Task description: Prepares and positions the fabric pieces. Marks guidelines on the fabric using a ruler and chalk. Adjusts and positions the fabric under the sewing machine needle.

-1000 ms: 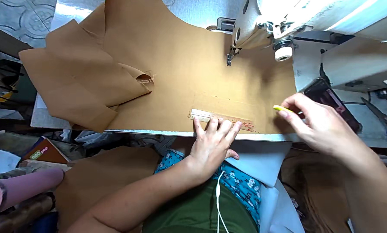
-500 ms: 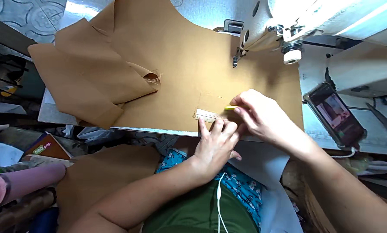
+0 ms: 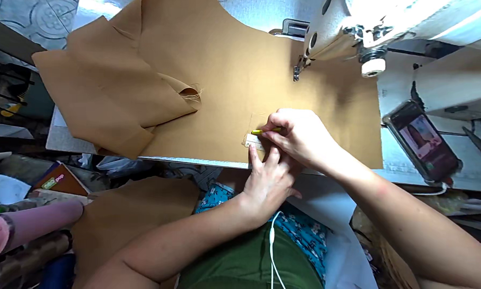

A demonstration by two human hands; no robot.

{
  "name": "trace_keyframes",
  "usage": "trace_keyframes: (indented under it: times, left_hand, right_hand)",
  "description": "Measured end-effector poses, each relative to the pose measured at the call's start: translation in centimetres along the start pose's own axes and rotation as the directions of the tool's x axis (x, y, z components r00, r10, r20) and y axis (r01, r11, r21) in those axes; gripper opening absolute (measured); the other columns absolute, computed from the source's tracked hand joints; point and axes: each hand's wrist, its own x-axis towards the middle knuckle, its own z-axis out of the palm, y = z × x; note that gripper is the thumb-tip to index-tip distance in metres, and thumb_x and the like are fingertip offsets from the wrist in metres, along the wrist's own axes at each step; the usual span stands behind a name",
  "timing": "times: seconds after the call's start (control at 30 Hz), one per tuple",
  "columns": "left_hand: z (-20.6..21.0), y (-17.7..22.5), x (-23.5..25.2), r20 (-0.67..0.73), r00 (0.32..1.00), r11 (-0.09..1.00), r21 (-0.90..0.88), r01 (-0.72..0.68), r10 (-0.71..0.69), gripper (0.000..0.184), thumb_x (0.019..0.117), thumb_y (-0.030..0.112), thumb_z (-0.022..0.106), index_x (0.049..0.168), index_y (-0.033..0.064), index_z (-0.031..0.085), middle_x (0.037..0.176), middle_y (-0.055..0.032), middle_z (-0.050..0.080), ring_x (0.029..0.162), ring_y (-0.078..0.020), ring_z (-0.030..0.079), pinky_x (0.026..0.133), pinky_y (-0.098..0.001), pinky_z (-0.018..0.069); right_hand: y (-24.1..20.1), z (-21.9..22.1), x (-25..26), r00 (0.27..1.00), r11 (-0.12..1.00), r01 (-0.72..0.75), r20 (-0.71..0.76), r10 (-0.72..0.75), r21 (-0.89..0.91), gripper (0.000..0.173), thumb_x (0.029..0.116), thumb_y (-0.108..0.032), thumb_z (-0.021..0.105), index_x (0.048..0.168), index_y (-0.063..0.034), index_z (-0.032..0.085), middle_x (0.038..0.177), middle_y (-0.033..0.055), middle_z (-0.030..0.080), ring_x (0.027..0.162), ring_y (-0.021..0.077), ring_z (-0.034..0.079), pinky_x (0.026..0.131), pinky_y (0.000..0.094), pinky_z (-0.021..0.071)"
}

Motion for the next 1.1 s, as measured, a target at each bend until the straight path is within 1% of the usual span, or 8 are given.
trace_keyframes:
  times: [0.17,0.33,0.53,0.67,0.83,0.93,1.0,1.1]
  left_hand:
    - [-0.1,0.0,0.0,0.024,1.0,1.0,0.004,0.003,-0.003,0.048,0.0841,0.052,0.073,0.114,0.0147,0.078,0.116,-0.0115,0.074,0.123,-0.0458,0.062,0.097,-0.083,0.0355]
    - [-0.2,-0.2,0.1,0.017,1.0,1.0,-0.028,0.001,-0.001,0.049,0.0842,0.053,0.072,0.115,0.0147,0.076,0.12,-0.0109,0.07,0.124,-0.0447,0.059,0.095,-0.0825,0.0365]
    - [-0.1,-0.1,0.2,0.012,1.0,0.999,-0.038,0.013,-0.013,0.067,0.0867,0.056,0.068,0.142,0.0202,0.062,0.118,-0.0143,0.068,0.12,-0.0442,0.06,0.095,-0.0824,0.0341]
    - [-0.6,0.0,0.4,0.039,0.999,0.999,-0.032,0.027,-0.026,0.067,0.0879,0.059,0.065,0.144,0.0216,0.061,0.12,-0.0181,0.067,0.12,-0.048,0.06,0.094,-0.0826,0.0349]
    - [-1.1,0.2,0.6,0.076,0.995,0.995,-0.058,0.076,-0.072,0.067,0.0898,0.065,0.058,0.142,0.0223,0.063,0.127,-0.0233,0.064,0.122,-0.0521,0.057,0.095,-0.0834,0.0332]
    - [-1.0,0.2,0.7,0.049,0.996,0.996,-0.055,0.073,-0.07,0.068,0.0894,0.067,0.056,0.14,0.0219,0.065,0.127,-0.0237,0.064,0.123,-0.0517,0.057,0.095,-0.0829,0.0341]
    - [-0.8,0.1,0.9,0.036,0.997,0.997,-0.048,0.065,-0.064,0.068,0.089,0.068,0.055,0.139,0.0225,0.066,0.126,-0.0234,0.064,0.122,-0.0515,0.058,0.094,-0.0824,0.035]
    - [-1.0,-0.2,1.3,0.047,0.997,0.998,-0.035,0.059,-0.057,0.07,0.0885,0.069,0.055,0.14,0.0234,0.065,0.127,-0.0236,0.063,0.121,-0.051,0.057,0.094,-0.0816,0.0348]
  right_hand:
    - [0.2,-0.3,0.0,0.994,0.994,0.094,0.06,-0.091,-0.048,0.006,0.0893,-0.004,0.07,0.085,-0.0018,0.073,0.074,0.0102,0.061,0.072,0.0239,0.064,0.062,0.0385,0.048]
    - [1.1,-2.3,-0.8,0.981,0.988,0.098,0.178,-0.077,-0.115,0.009,0.0906,-0.004,0.068,0.082,-0.0022,0.07,0.072,0.0105,0.06,0.072,0.0263,0.064,0.061,0.0415,0.0478]
    - [2.8,-5.4,-5.2,0.982,0.964,0.016,0.185,0.034,-0.265,0.009,0.085,-0.002,0.075,0.079,-0.0065,0.069,0.07,0.0077,0.059,0.065,0.0265,0.063,0.054,0.0449,0.047]
    - [3.8,-6.6,-7.6,0.973,0.939,-0.086,0.176,0.152,-0.333,0.01,0.0841,-0.001,0.077,0.081,-0.0084,0.07,0.072,0.0066,0.06,0.065,0.0268,0.064,0.054,0.047,0.0468]
    - [4.8,-8.1,-10.1,0.961,0.943,-0.26,0.035,0.273,-0.206,0.004,0.0938,-0.004,0.068,0.097,-0.0058,0.07,0.087,0.0093,0.067,0.078,0.0267,0.066,0.067,0.0499,0.0518]
    - [4.4,-7.8,-11.0,0.942,0.932,-0.334,-0.07,0.327,-0.139,0.022,0.1008,-0.006,0.05,0.114,-0.0018,0.067,0.103,0.0141,0.067,0.091,0.0286,0.066,0.077,0.0504,0.0522]
    - [4.1,-6.9,-11.2,0.934,0.93,-0.354,-0.092,0.345,-0.101,0.031,0.1005,-0.009,0.04,0.118,-0.0024,0.065,0.107,0.0126,0.066,0.093,0.0247,0.065,0.076,0.0456,0.0519]
    - [3.9,-5.5,-11.2,0.944,0.944,-0.323,-0.091,0.317,-0.065,0.036,0.0996,-0.016,0.039,0.122,-0.0047,0.065,0.107,0.0077,0.063,0.092,0.0171,0.063,0.076,0.0372,0.0524]
